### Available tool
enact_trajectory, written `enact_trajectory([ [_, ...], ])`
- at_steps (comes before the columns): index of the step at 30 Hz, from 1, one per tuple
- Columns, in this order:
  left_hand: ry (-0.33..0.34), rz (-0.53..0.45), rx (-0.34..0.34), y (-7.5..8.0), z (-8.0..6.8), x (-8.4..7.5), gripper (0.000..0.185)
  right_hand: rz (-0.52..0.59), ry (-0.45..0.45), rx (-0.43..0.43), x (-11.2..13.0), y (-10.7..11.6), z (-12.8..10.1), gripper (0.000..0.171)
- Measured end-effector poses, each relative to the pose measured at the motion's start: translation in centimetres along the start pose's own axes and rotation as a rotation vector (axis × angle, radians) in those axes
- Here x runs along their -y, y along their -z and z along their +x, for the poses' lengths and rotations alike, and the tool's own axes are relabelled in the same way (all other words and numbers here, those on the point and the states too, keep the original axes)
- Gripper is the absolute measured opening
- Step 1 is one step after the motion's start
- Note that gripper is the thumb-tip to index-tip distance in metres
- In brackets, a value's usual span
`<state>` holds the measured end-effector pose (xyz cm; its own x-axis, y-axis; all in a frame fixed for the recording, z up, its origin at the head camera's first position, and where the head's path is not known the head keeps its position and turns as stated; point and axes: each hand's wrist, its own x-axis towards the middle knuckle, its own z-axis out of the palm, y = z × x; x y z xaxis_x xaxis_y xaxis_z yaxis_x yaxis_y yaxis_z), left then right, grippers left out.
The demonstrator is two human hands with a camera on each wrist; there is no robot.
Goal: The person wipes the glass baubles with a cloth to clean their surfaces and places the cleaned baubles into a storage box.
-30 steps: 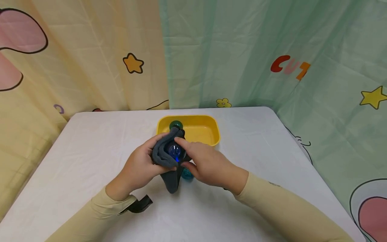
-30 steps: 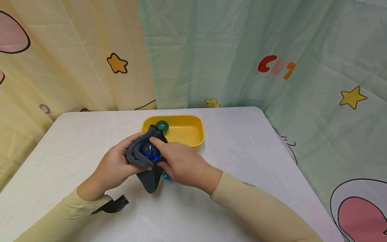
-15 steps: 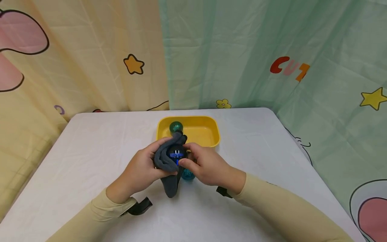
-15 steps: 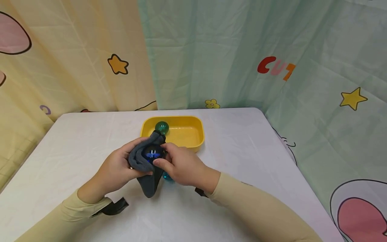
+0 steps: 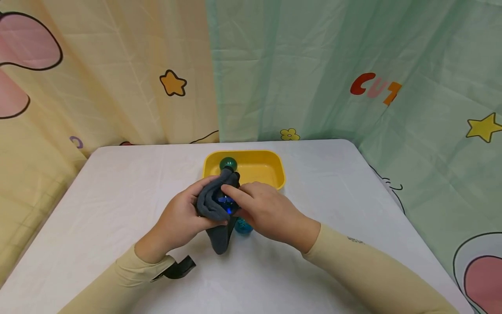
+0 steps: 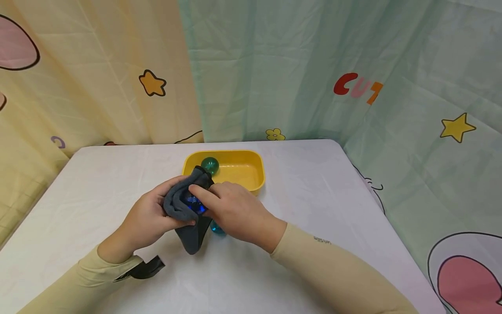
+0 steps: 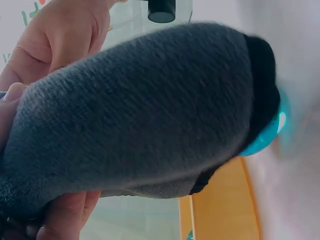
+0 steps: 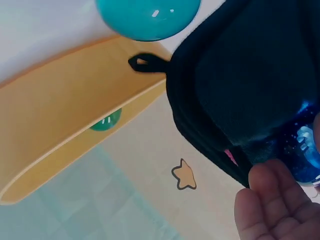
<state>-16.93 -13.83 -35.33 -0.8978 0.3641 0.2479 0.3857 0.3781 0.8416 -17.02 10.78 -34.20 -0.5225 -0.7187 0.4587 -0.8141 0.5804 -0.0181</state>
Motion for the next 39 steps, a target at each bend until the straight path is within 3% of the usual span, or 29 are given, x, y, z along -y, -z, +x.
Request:
enact_trajectory([
  [4, -0.021, 0.004, 0.000, -0.12, 0.04, -0.04, 0.085, 0.093, -0.080, 0.070, 0.11, 0.24, 0.21, 0.063],
  [7, -0.044, 0.001, 0.003, -0.23, 0.12, -0.05, 0.084, 0.338, -0.255, 0.174, 0.34, 0.45, 0.36, 0.064],
  [10, -0.057, 0.005, 0.003, -0.35, 0.16, -0.06, 0.084, 0.594, -0.427, 0.223, 0.52, 0.39, 0.38, 0.057],
  [12, -0.055, 0.008, 0.005, -0.43, 0.16, -0.03, 0.084, 0.663, -0.478, 0.234, 0.59, 0.25, 0.38, 0.053],
  [15, -0.046, 0.009, 0.006, -0.45, 0.12, 0.05, 0.085, 0.617, -0.461, 0.254, 0.66, 0.17, 0.43, 0.060],
  [19, -0.036, -0.007, -0.014, -0.23, 0.19, 0.19, 0.085, 0.390, -0.299, 0.255, 0.59, 0.20, 0.46, 0.080],
  [21, -0.026, -0.020, -0.024, -0.08, 0.22, 0.21, 0.085, 0.253, -0.205, 0.210, 0.42, 0.07, 0.37, 0.082],
  [24, -0.006, -0.029, -0.020, -0.04, 0.22, 0.20, 0.085, 0.074, -0.092, 0.098, 0.19, -0.22, 0.21, 0.071],
  [27, -0.001, -0.033, -0.014, -0.16, 0.17, 0.16, 0.085, 0.002, -0.036, 0.018, 0.02, -0.46, 0.11, 0.064],
  [29, -0.007, -0.032, -0.009, -0.26, 0.15, 0.14, 0.084, 0.064, -0.091, 0.056, 0.08, -0.37, 0.17, 0.064],
  [33, -0.021, -0.023, -0.002, -0.38, 0.11, 0.09, 0.083, 0.380, -0.323, 0.175, 0.31, -0.17, 0.32, 0.061],
  [35, -0.025, -0.022, 0.002, -0.43, 0.10, 0.10, 0.083, 0.529, -0.419, 0.194, 0.37, -0.21, 0.36, 0.057],
  [37, -0.023, -0.019, 0.001, -0.42, 0.09, 0.11, 0.083, 0.584, -0.445, 0.199, 0.36, -0.32, 0.36, 0.054],
  [39, -0.025, -0.014, -0.005, -0.38, 0.12, 0.19, 0.084, 0.565, -0.430, 0.216, 0.38, -0.24, 0.45, 0.059],
])
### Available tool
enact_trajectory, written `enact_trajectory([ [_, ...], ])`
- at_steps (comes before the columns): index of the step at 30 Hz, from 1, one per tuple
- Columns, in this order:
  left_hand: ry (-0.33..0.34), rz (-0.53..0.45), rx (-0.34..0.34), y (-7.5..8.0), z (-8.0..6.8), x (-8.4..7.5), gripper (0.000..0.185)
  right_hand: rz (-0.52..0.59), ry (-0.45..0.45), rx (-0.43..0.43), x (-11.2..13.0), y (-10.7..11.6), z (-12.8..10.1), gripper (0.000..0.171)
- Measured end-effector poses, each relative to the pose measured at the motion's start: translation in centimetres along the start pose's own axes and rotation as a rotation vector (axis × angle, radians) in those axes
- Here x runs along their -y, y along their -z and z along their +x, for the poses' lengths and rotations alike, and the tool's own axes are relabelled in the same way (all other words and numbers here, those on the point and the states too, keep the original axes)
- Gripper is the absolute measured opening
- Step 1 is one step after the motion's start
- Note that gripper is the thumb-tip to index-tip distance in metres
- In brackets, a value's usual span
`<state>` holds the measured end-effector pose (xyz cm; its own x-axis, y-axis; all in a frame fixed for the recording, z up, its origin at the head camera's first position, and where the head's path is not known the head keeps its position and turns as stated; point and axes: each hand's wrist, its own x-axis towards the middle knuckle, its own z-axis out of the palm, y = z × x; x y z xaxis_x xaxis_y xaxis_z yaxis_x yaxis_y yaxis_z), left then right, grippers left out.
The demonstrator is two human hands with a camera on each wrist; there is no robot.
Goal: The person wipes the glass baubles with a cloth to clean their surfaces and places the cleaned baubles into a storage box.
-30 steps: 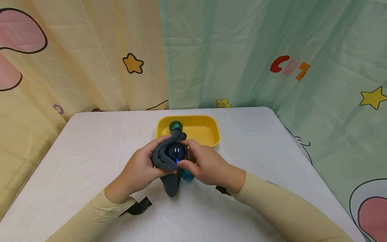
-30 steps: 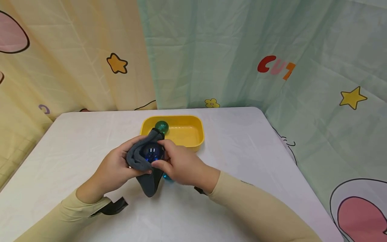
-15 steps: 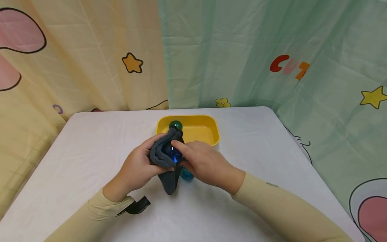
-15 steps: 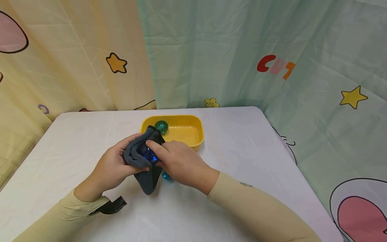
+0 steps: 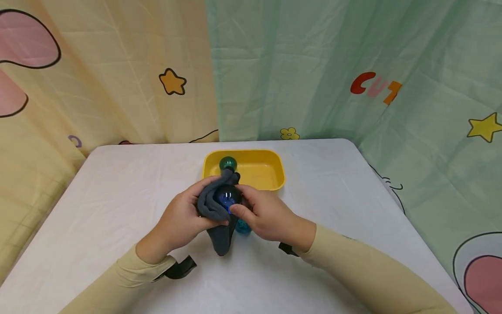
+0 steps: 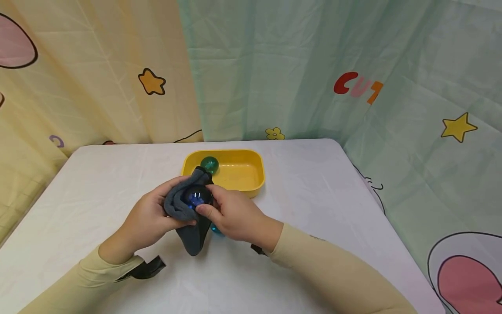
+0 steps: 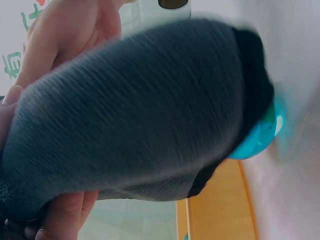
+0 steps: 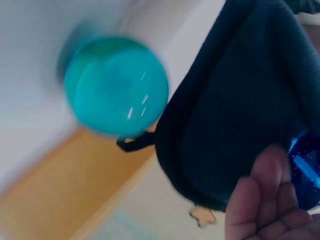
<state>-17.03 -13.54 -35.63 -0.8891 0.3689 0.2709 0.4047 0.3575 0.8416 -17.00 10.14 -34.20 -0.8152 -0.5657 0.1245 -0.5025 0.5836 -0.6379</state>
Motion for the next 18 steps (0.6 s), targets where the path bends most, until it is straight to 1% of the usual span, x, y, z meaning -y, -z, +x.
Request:
enact_trajectory([
  [2, 0.000, 0.001, -0.013, 0.12, 0.03, 0.09, 0.085, -0.071, 0.044, 0.016, 0.05, 0.09, 0.05, 0.070],
  [3, 0.003, -0.004, -0.019, 0.20, 0.04, 0.12, 0.085, -0.132, 0.082, 0.015, 0.08, 0.16, 0.05, 0.075],
  [5, 0.011, -0.009, -0.026, 0.35, 0.07, 0.18, 0.085, -0.268, 0.173, -0.017, 0.04, 0.28, 0.04, 0.083],
  [6, 0.021, -0.015, -0.027, 0.40, 0.08, 0.20, 0.084, -0.336, 0.229, -0.048, -0.08, 0.26, 0.07, 0.084],
  [9, 0.049, -0.021, -0.015, 0.45, 0.01, 0.20, 0.084, -0.512, 0.374, -0.172, -0.45, 0.11, 0.18, 0.074],
  [10, 0.054, -0.014, -0.011, 0.42, -0.01, 0.20, 0.084, -0.546, 0.406, -0.205, -0.53, 0.06, 0.24, 0.071],
  [12, 0.057, -0.014, -0.001, 0.37, -0.02, 0.17, 0.085, -0.581, 0.437, -0.228, -0.59, 0.01, 0.33, 0.065],
  [13, 0.052, -0.011, 0.003, 0.36, -0.02, 0.15, 0.085, -0.578, 0.429, -0.216, -0.54, 0.03, 0.35, 0.064],
  [15, 0.041, -0.008, 0.010, 0.38, -0.02, 0.13, 0.085, -0.524, 0.358, -0.165, -0.31, 0.13, 0.41, 0.067],
  [16, 0.032, -0.005, 0.012, 0.41, 0.02, 0.14, 0.085, -0.471, 0.303, -0.129, -0.15, 0.21, 0.45, 0.070],
  [18, 0.020, 0.004, 0.012, 0.49, 0.10, 0.18, 0.085, -0.323, 0.173, -0.065, 0.16, 0.32, 0.57, 0.073],
])
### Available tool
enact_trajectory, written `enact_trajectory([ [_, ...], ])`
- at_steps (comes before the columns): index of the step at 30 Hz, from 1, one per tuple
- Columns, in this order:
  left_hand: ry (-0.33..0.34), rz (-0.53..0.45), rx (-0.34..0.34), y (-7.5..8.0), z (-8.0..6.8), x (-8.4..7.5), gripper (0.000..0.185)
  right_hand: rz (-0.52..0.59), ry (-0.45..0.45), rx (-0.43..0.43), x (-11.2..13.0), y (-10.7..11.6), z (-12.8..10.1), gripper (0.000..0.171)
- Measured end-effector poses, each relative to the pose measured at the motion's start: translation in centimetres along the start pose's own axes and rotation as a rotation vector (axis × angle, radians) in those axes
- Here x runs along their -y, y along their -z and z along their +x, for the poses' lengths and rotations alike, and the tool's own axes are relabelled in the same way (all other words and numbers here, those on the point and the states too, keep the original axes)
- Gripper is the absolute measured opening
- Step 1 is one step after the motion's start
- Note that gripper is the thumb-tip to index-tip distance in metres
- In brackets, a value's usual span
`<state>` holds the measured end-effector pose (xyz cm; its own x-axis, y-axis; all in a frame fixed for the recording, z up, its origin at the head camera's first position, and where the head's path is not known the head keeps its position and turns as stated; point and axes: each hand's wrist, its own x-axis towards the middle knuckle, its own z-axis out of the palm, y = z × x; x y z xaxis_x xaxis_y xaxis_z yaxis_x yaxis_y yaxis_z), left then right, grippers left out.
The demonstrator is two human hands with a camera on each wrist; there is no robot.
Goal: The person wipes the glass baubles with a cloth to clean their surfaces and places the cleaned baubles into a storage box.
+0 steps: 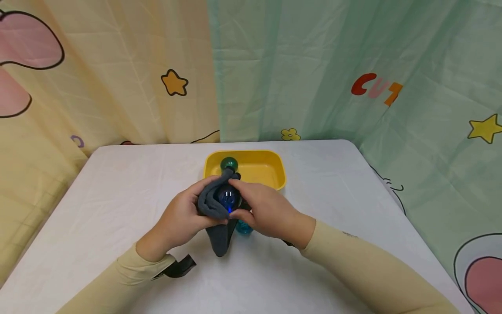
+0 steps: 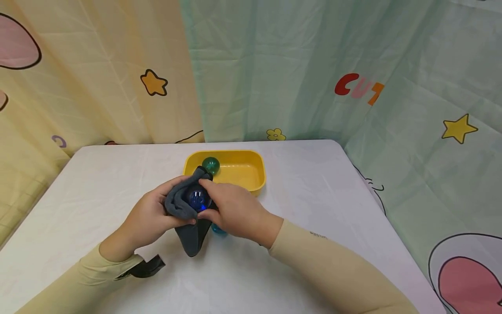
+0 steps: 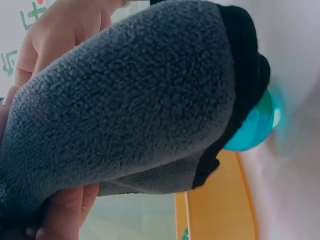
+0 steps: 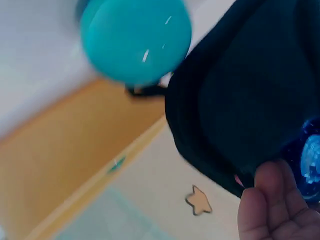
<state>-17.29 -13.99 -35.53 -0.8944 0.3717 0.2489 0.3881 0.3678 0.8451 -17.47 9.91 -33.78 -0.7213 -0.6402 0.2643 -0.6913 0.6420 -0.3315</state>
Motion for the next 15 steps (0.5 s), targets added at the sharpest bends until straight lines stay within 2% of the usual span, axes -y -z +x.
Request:
enact_trajectory([
  [3, 0.004, 0.016, -0.009, 0.2, 0.0, 0.1, 0.084, 0.269, -0.155, 0.047, 0.3, 0.1, 0.3, 0.068],
  [7, 0.042, 0.022, -0.030, 0.7, 0.0, 0.2, 0.079, 0.508, -0.228, 0.039, 0.4, 0.2, 0.5, 0.054],
  [11, 0.078, 0.025, -0.073, 1.7, -0.2, 0.2, 0.075, 0.562, -0.266, 0.024, -0.1, 0.6, 0.9, 0.049],
  [15, 0.108, 0.049, -0.112, 2.8, -0.5, 0.2, 0.075, 0.505, -0.334, 0.007, -1.5, 1.4, 1.7, 0.049],
])
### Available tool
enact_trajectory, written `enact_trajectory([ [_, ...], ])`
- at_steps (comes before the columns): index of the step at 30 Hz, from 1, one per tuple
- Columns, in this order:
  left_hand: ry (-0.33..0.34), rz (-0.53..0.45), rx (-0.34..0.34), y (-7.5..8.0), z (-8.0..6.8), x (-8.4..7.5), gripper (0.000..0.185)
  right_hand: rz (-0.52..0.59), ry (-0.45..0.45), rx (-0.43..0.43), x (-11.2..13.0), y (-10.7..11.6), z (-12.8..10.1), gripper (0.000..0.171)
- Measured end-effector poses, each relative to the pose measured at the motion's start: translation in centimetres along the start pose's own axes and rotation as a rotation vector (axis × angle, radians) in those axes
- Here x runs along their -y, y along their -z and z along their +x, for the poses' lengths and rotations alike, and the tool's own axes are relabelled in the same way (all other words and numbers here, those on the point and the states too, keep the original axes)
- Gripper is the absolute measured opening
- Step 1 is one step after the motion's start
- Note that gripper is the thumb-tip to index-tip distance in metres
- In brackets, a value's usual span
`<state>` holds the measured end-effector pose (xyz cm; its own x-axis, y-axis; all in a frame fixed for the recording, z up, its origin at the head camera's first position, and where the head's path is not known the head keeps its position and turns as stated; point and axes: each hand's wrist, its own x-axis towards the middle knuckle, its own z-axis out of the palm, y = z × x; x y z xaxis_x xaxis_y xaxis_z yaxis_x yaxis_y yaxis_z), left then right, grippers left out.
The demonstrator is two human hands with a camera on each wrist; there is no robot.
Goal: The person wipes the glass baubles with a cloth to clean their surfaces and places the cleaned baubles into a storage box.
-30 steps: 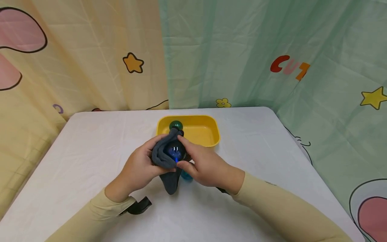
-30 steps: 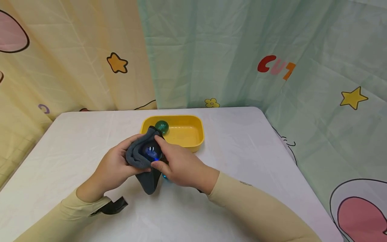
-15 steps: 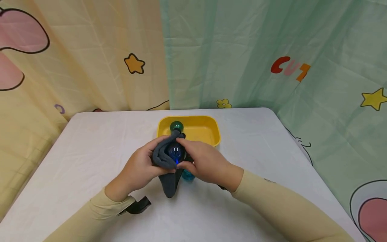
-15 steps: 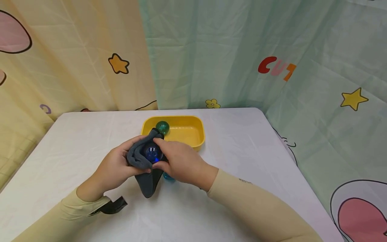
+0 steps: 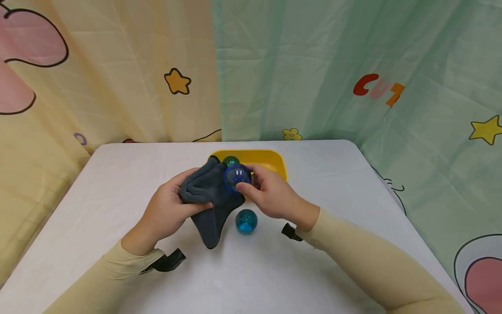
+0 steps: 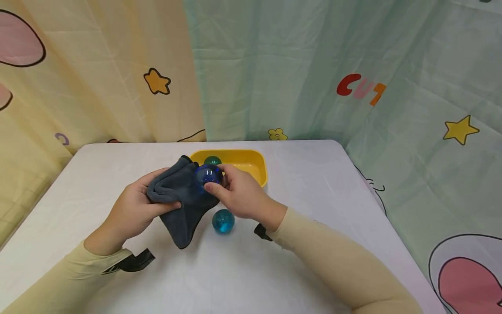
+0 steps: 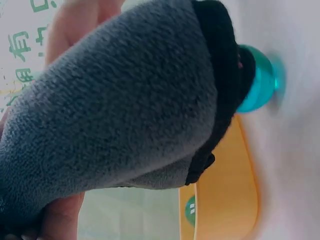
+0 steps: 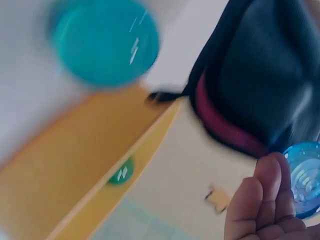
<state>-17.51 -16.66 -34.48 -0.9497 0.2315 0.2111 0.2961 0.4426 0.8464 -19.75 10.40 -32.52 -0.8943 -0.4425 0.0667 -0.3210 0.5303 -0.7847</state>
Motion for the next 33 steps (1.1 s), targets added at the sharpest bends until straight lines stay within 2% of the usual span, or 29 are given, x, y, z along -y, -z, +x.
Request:
enact_trajectory([
  [3, 0.012, 0.026, -0.017, 0.7, -0.2, 0.1, 0.076, -0.098, -0.054, -0.026, -0.8, 1.5, 1.4, 0.052],
  [6, 0.014, 0.050, -0.032, 1.3, -0.4, 0.2, 0.076, -0.219, -0.121, -0.007, -2.0, 2.8, 3.1, 0.056],
  [11, 0.019, 0.059, -0.045, 2.1, -0.9, 0.4, 0.076, -0.401, -0.208, 0.107, -3.5, 4.3, 6.2, 0.064],
  [14, 0.021, 0.064, -0.055, 2.5, -1.2, 0.5, 0.076, -0.524, -0.207, 0.184, -3.9, 4.8, 7.8, 0.068],
  [19, 0.021, 0.060, -0.073, 2.8, -1.7, 0.7, 0.076, -0.701, -0.181, 0.339, -4.3, 4.8, 10.3, 0.061],
  [25, 0.032, 0.039, -0.076, 2.9, -2.0, 0.6, 0.075, -0.763, -0.236, 0.470, -4.7, 3.4, 12.2, 0.054],
  [29, 0.047, 0.031, -0.075, 2.8, -2.2, 0.6, 0.076, -0.810, -0.216, 0.508, -4.9, 2.6, 12.5, 0.040],
  [33, 0.056, 0.022, -0.072, 2.7, -2.4, 0.6, 0.076, -0.851, -0.227, 0.523, -5.0, 2.1, 12.7, 0.037],
])
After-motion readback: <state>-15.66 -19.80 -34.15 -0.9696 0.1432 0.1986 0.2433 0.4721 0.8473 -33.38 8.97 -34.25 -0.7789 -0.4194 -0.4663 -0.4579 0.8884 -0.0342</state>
